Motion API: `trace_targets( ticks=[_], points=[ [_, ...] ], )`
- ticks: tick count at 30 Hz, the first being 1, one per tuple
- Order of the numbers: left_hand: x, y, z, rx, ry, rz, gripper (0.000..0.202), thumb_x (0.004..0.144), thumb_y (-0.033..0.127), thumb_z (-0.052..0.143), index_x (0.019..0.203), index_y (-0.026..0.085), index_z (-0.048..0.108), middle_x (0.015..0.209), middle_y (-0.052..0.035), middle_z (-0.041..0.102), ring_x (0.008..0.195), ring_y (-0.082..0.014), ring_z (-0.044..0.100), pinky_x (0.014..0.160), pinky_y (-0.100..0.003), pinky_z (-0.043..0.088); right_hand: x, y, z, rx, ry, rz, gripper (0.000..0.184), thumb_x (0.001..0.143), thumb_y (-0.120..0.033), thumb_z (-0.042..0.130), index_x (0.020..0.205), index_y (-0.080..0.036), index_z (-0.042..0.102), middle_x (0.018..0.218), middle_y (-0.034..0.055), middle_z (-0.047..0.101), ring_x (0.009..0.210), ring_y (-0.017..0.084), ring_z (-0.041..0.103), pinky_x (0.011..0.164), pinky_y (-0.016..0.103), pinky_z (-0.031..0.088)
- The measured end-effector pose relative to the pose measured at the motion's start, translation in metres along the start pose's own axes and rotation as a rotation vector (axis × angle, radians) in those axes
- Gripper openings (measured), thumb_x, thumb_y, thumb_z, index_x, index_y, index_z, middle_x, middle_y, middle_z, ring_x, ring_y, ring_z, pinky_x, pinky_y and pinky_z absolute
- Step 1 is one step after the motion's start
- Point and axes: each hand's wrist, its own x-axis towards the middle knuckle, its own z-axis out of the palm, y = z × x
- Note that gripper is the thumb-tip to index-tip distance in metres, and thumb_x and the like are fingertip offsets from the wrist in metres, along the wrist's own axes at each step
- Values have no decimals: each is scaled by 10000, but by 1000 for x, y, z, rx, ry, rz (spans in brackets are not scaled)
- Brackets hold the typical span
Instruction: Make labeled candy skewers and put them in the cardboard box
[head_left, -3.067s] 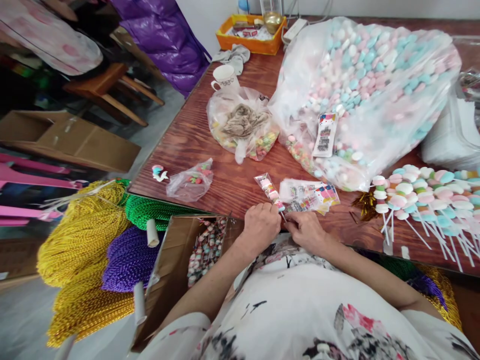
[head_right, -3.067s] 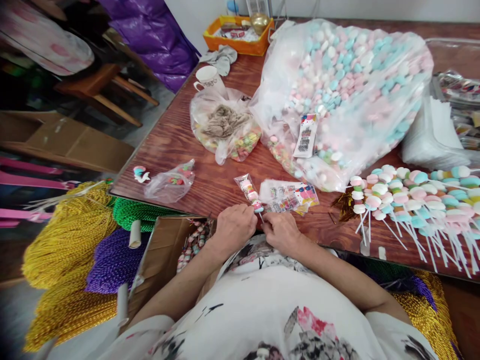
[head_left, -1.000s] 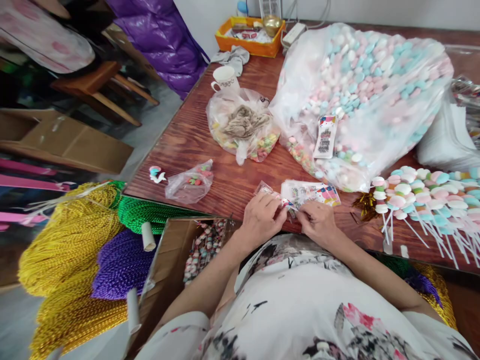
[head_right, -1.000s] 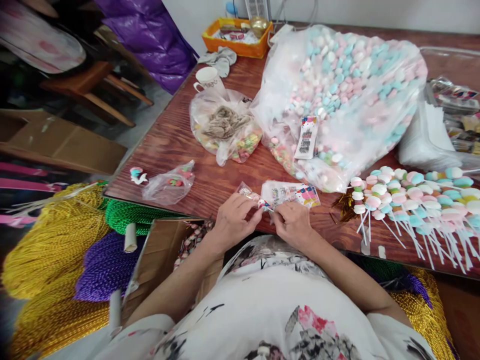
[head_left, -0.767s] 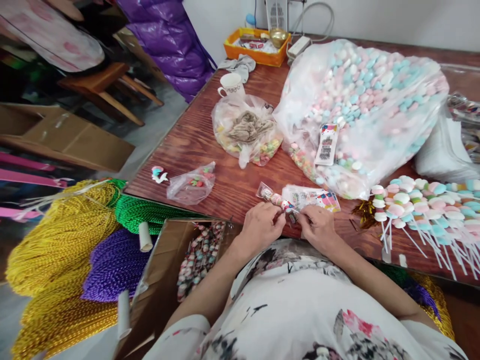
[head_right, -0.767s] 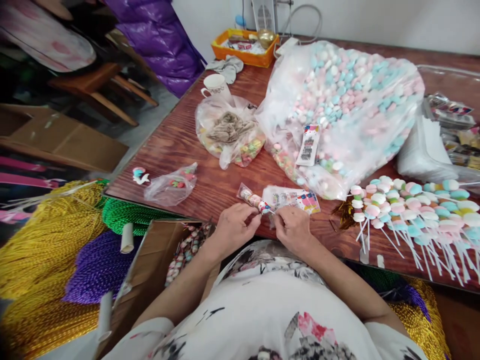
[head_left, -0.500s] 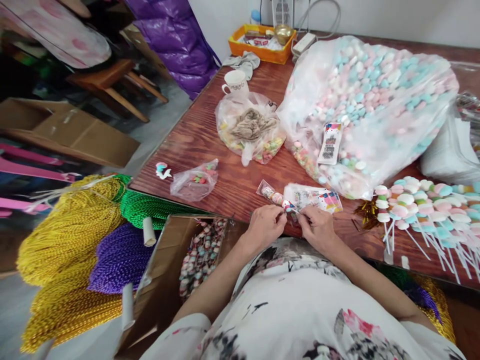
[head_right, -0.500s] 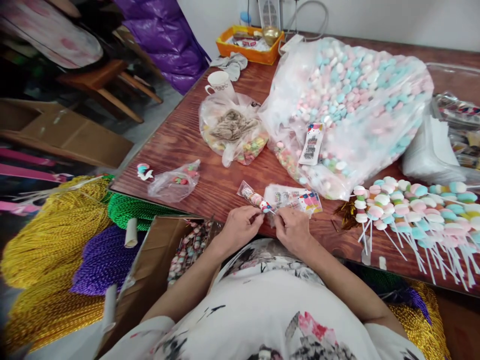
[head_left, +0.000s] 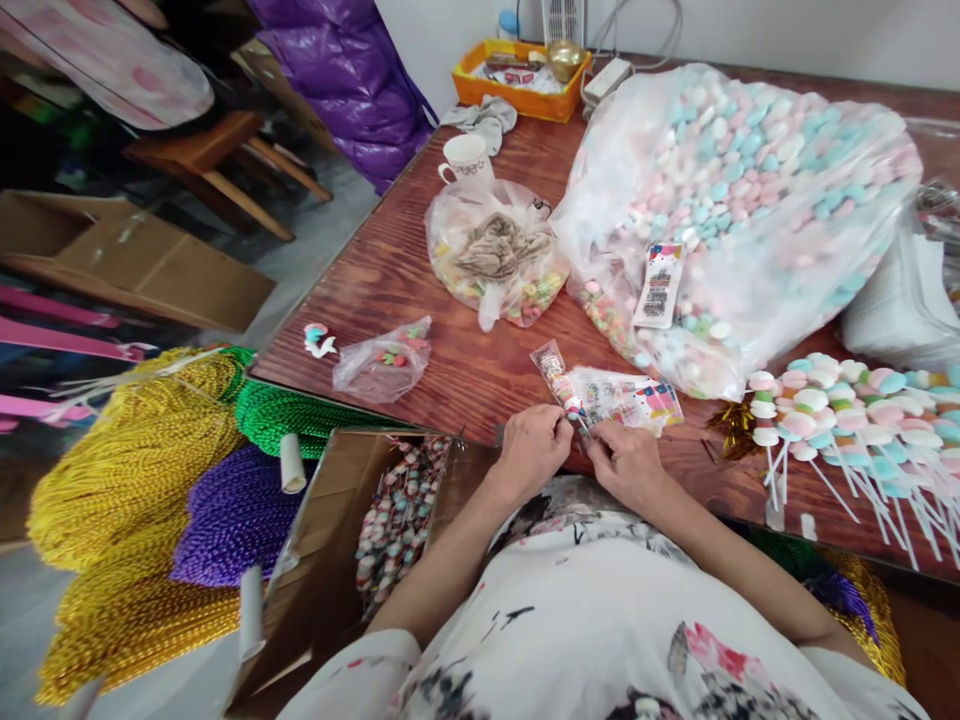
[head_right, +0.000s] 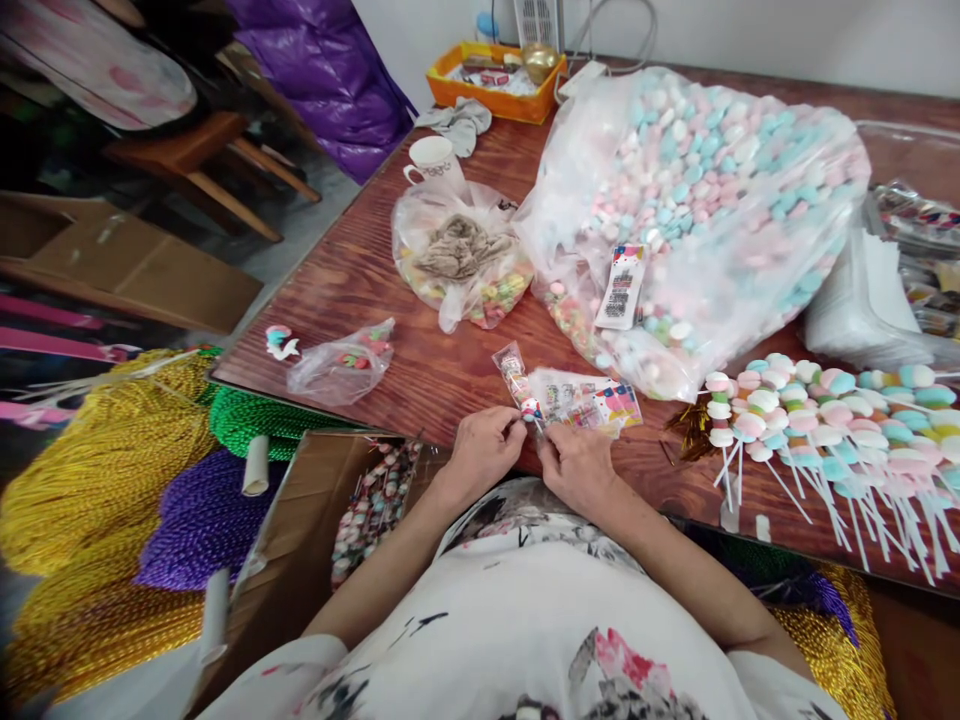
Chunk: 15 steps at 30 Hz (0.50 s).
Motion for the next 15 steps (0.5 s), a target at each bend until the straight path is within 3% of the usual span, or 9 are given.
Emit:
trace_targets(
  ticks=[4,10,15],
  points=[
    [-3,1,0,13,78,45,167,817,165,505,700,175,624,722,-51,681,674,-169,605,661,-286,422,1,-1,0,-62,-47,45,196,874,-209,503,721,-193,625,641,36,675,582,156,584,588,275,303],
    [-15,19,-8,144,159,201,181,801,159,501,631,171,564,667,-67,629,667,-189,563,629,-312,391,6,-5,2,-86,-79,50,172,848,-180,500,719,-184,614,611,29,650,543,148,545,563,271,279],
    [-24,21,-5,-85,110,324,203,806,120,476,622,168,547,615,-39,575,597,-150,504,594,-285,381,11,5,3,-43,4,-20,209,863,-144,466,701,-173,594,620,28,639,571,136,543,586,261,305]
  ],
)
